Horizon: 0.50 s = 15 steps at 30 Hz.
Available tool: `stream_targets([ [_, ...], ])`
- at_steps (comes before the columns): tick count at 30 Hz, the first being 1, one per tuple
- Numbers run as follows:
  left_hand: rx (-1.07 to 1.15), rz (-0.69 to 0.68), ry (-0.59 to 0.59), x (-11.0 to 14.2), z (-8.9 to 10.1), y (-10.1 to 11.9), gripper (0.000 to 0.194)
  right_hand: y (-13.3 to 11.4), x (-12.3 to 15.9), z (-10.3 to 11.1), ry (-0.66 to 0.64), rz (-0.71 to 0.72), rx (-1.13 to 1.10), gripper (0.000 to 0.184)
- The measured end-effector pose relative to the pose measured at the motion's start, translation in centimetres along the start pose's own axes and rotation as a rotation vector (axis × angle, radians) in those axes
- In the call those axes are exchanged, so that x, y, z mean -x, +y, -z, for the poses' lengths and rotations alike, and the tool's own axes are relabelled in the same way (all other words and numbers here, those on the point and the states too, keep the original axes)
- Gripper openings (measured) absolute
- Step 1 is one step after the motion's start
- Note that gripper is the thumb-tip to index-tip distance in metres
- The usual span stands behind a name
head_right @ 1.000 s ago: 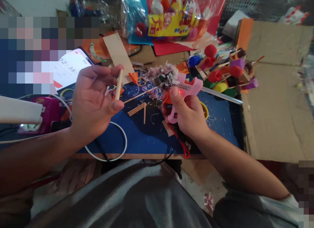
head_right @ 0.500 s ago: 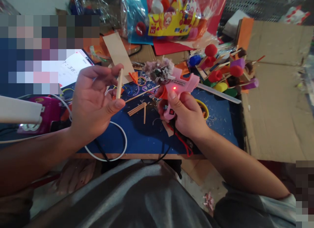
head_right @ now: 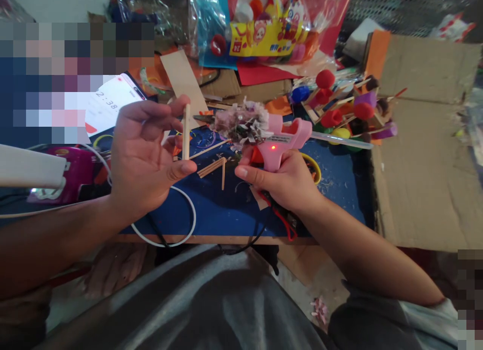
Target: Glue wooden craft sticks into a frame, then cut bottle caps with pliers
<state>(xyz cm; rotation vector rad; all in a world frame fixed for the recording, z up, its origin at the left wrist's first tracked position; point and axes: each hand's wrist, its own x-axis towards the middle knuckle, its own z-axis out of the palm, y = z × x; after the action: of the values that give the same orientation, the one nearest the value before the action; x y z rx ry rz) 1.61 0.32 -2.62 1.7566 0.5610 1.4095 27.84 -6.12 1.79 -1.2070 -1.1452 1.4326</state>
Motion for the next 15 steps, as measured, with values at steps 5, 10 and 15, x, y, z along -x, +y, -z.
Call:
stream_targets([
  [5,0.054,-0.202,-0.004,-0.1,-0.3,-1.0,0.095,0.1,-0.2,0.0,0.026,0.049,0.013,0.058],
  [10,0.014,-0.154,-0.04,0.0,-0.2,-0.5,0.095,-0.3,-0.5,-0.2,-0.031,0.064,0.004,0.066],
  [15,-0.062,-0.081,-0.058,0.4,0.1,0.4,0.097,0.0,-0.2,-0.1,0.016,0.021,0.008,0.066],
])
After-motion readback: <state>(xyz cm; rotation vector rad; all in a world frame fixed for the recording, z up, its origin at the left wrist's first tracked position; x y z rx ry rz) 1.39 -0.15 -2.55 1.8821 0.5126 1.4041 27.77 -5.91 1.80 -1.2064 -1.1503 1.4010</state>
